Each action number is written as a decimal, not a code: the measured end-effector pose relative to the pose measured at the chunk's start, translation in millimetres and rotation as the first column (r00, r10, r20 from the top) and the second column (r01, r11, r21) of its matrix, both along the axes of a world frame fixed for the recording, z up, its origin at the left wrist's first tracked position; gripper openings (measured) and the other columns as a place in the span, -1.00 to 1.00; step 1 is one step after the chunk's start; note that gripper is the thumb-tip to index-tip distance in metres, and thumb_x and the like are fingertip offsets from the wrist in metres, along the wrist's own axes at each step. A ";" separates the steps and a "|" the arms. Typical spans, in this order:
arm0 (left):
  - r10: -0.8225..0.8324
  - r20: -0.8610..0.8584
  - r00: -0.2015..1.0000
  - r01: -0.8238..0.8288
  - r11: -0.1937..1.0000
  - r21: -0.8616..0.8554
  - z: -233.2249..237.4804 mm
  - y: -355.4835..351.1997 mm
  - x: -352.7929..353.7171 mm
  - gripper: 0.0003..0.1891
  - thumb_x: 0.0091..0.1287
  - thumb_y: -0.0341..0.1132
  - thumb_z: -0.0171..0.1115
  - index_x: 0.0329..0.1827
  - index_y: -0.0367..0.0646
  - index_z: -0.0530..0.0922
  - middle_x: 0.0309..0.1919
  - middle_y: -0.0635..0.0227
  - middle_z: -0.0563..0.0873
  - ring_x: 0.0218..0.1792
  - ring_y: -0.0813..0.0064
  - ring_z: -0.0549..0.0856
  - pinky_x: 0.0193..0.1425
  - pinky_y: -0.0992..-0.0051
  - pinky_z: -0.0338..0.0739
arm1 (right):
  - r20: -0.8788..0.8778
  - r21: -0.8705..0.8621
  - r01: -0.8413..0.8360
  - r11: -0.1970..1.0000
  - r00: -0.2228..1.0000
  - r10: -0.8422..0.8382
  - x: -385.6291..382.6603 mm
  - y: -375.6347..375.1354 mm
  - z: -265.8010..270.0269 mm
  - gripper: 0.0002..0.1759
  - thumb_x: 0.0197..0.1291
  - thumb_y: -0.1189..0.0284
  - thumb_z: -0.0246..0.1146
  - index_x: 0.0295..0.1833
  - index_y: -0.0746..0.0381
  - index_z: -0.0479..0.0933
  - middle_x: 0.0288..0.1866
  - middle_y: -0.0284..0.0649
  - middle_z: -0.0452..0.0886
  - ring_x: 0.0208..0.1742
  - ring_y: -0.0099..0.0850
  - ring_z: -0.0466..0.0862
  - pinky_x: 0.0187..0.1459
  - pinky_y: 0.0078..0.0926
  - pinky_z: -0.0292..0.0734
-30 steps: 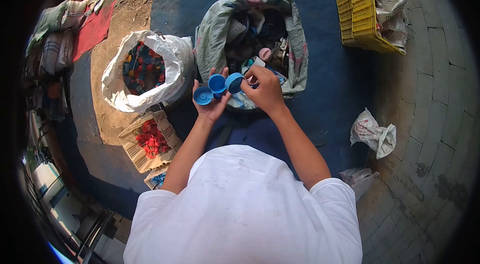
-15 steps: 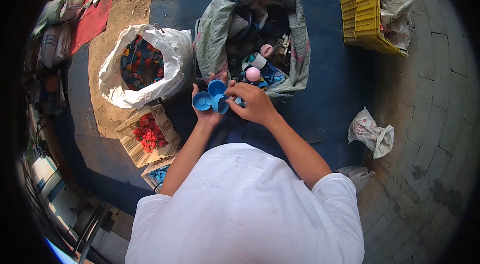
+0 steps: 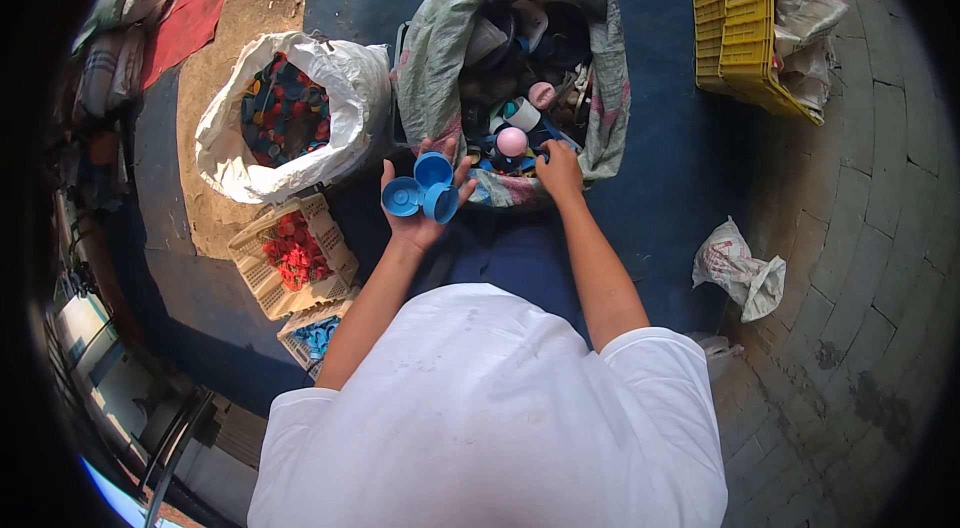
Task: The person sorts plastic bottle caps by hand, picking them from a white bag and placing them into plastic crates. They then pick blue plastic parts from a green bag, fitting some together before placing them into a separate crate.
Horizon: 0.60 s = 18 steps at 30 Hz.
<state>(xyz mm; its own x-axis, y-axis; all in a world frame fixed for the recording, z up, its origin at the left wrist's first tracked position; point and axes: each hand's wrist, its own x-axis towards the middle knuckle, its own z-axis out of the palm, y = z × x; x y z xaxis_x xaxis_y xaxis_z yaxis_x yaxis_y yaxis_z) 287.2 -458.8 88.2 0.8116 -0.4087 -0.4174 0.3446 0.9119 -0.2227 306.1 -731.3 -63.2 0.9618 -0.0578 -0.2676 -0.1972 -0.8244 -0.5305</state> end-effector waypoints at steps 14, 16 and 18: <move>0.026 -0.065 0.998 -0.024 0.999 0.039 -1.3 10.1 -0.3 -0.28 0.43 0.40 0.02 0.43 0.08 0.49 0.47 0.14 0.47 0.47 -0.21 0.40 0.54 -0.28 0.23 | -0.251 -0.312 -0.101 0.945 0.968 0.021 31.6 13.9 -37.8 -0.65 0.13 0.33 0.43 0.08 0.05 0.75 -0.05 -0.08 0.79 0.01 -0.04 0.77 0.05 -0.07 0.66; 0.004 -0.026 1.000 -0.003 1.000 0.024 -3.8 12.9 1.3 -0.26 0.43 0.40 0.02 0.46 0.08 0.47 0.52 0.15 0.42 0.50 -0.17 0.38 0.56 -0.27 0.20 | -0.245 -0.294 -0.074 0.953 0.969 0.000 29.7 15.9 -29.7 -0.71 0.13 0.33 0.42 0.00 0.05 0.78 -0.07 -0.08 0.79 -0.01 -0.04 0.77 0.03 -0.06 0.65; -0.005 -0.029 1.000 0.006 1.000 0.022 -5.4 15.1 4.4 -0.23 0.41 0.43 0.01 0.47 0.09 0.46 0.52 0.15 0.42 0.50 -0.18 0.37 0.56 -0.29 0.18 | -0.176 -0.206 -0.004 0.979 0.984 -0.033 24.4 12.3 -20.6 -0.73 0.12 0.25 0.44 -0.05 0.02 0.81 -0.09 -0.07 0.79 -0.02 -0.04 0.77 0.04 -0.09 0.65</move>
<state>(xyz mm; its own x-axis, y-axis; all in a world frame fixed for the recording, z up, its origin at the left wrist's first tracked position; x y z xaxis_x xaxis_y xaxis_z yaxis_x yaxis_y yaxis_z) 291.6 -443.7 82.8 0.7969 -0.4038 -0.4493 0.3437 0.9147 -0.2123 330.5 -719.0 -83.8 0.8987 -0.1429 -0.4146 -0.2858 -0.9080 -0.3065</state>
